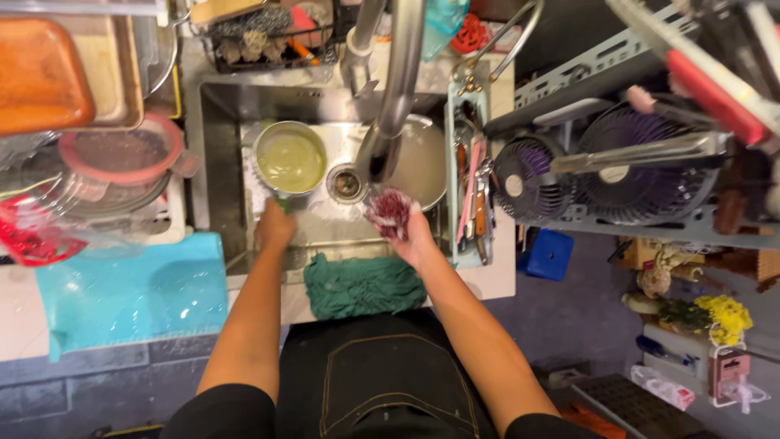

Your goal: The person washes dishes at a kitchen sink, scrubbing a spatula, utensils, a pot, and a bowl with a soapy sponge, rinsing each item under running water, and setting cleaned items aside while working through the dishes in the sink.

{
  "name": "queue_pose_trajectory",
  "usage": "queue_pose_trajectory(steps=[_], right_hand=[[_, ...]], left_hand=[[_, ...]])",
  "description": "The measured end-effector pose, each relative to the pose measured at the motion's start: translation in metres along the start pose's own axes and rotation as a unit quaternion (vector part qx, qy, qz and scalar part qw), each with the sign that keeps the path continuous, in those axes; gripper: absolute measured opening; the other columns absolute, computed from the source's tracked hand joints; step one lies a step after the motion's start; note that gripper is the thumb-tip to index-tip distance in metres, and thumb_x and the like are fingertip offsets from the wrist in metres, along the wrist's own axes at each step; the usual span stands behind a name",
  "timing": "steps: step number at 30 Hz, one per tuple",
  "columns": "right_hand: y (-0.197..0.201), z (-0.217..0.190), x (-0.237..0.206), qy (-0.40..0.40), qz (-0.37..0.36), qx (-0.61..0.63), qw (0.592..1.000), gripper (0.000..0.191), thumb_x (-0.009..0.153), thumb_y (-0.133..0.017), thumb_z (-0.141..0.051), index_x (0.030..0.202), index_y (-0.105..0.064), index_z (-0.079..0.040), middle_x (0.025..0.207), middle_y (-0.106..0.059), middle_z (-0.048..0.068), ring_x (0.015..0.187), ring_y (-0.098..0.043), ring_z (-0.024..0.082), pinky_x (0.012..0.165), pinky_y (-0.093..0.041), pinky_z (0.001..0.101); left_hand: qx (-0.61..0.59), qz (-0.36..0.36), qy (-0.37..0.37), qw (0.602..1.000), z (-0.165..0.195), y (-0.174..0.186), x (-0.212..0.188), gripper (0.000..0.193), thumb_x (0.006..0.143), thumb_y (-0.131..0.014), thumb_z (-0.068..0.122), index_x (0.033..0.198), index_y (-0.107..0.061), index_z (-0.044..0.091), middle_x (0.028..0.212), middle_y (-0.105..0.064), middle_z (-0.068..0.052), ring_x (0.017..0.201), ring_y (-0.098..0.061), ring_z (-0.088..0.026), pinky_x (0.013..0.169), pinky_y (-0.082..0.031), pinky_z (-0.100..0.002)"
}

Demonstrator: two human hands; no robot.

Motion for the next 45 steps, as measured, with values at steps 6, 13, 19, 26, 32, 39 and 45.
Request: queue_pose_trajectory(steps=[6, 13, 19, 26, 32, 39, 45], right_hand=[[0.044, -0.02, -0.01, -0.001, 0.021, -0.013, 1.0, 0.038, 0.106, -0.045, -0.039, 0.121, -0.067, -0.012, 0.114, -0.074, 0.005, 0.097, -0.072, 0.022, 0.077, -0.059, 0.0358], [0.06, -0.048, -0.04, 0.007, 0.048, -0.041, 0.998, 0.033, 0.103, -0.05, -0.035, 0.122, -0.065, -0.013, 0.116, -0.072, 0.006, 0.101, -0.07, 0.022, 0.077, -0.06, 0.0384], [0.06, -0.069, -0.064, 0.026, 0.017, -0.059, 0.998, 0.037, 0.103, -0.044, -0.036, 0.125, -0.065, -0.014, 0.12, -0.073, 0.007, 0.104, -0.071, 0.024, 0.08, -0.06, 0.0381], [0.083, -0.072, -0.081, 0.024, 0.02, -0.012, 0.999, 0.04, 0.106, -0.044, -0.036, 0.124, -0.065, -0.008, 0.12, -0.072, 0.01, 0.105, -0.072, 0.026, 0.086, -0.061, 0.0402], [0.088, -0.062, -0.082, 0.02, -0.002, 0.005, 1.0, 0.038, 0.105, -0.044, -0.035, 0.124, -0.065, -0.009, 0.12, -0.072, 0.009, 0.105, -0.071, 0.026, 0.087, -0.06, 0.041], [0.086, -0.041, -0.075, 0.01, -0.019, 0.017, 1.0, 0.042, 0.105, -0.042, -0.038, 0.125, -0.064, -0.009, 0.121, -0.072, 0.01, 0.105, -0.07, 0.027, 0.084, -0.06, 0.0409], [0.089, -0.026, -0.076, 0.005, -0.028, 0.033, 0.999, 0.044, 0.107, -0.043, -0.039, 0.128, -0.064, -0.006, 0.122, -0.071, 0.011, 0.106, -0.07, 0.028, 0.086, -0.059, 0.0408]], left_hand=[[-0.048, 0.177, -0.015, 0.983, 0.069, -0.013, -0.032, 0.041, 0.082, -0.072, 0.017, 0.118, -0.06, 0.002, 0.137, -0.055, -0.024, 0.136, -0.044, -0.041, 0.107, -0.041, -0.052], [-0.268, 0.027, -0.001, 0.963, 0.15, -0.11, -0.036, 0.05, 0.084, -0.079, 0.026, 0.116, -0.055, -0.004, 0.105, -0.067, -0.025, 0.1, -0.065, -0.043, 0.089, -0.05, -0.05], [-0.348, 0.153, -0.164, 0.91, 0.17, -0.099, -0.038, 0.029, 0.081, -0.073, 0.016, 0.103, -0.072, -0.001, 0.09, -0.074, -0.027, 0.084, -0.07, -0.045, 0.075, -0.054, -0.052], [-0.141, 0.212, -0.27, 0.928, 0.178, -0.059, -0.039, 0.024, 0.077, -0.069, 0.015, 0.091, -0.073, -0.004, 0.077, -0.067, -0.031, 0.072, -0.064, -0.051, 0.069, -0.051, -0.057], [-0.049, 0.231, -0.241, 0.941, 0.17, -0.031, -0.033, 0.025, 0.078, -0.075, 0.018, 0.071, -0.068, -0.005, 0.071, -0.065, -0.029, 0.072, -0.065, -0.049, 0.069, -0.054, -0.054], [0.061, 0.251, -0.437, 0.861, 0.181, 0.004, -0.057, 0.014, 0.077, -0.075, 0.009, 0.067, -0.066, 0.004, 0.069, -0.063, -0.02, 0.066, -0.065, -0.04, 0.06, -0.052, -0.051], [0.097, 0.259, -0.575, 0.77, 0.199, 0.038, -0.095, 0.01, 0.082, -0.069, 0.004, 0.086, -0.062, 0.009, 0.073, -0.058, -0.011, 0.065, -0.063, -0.03, 0.057, -0.05, -0.044]])
Point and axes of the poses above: each hand's wrist, its own x-axis towards the middle knuckle, its own y-axis out of the back of the hand, z = x × y, the point moved 8 cm from there along x, towards the middle knuckle
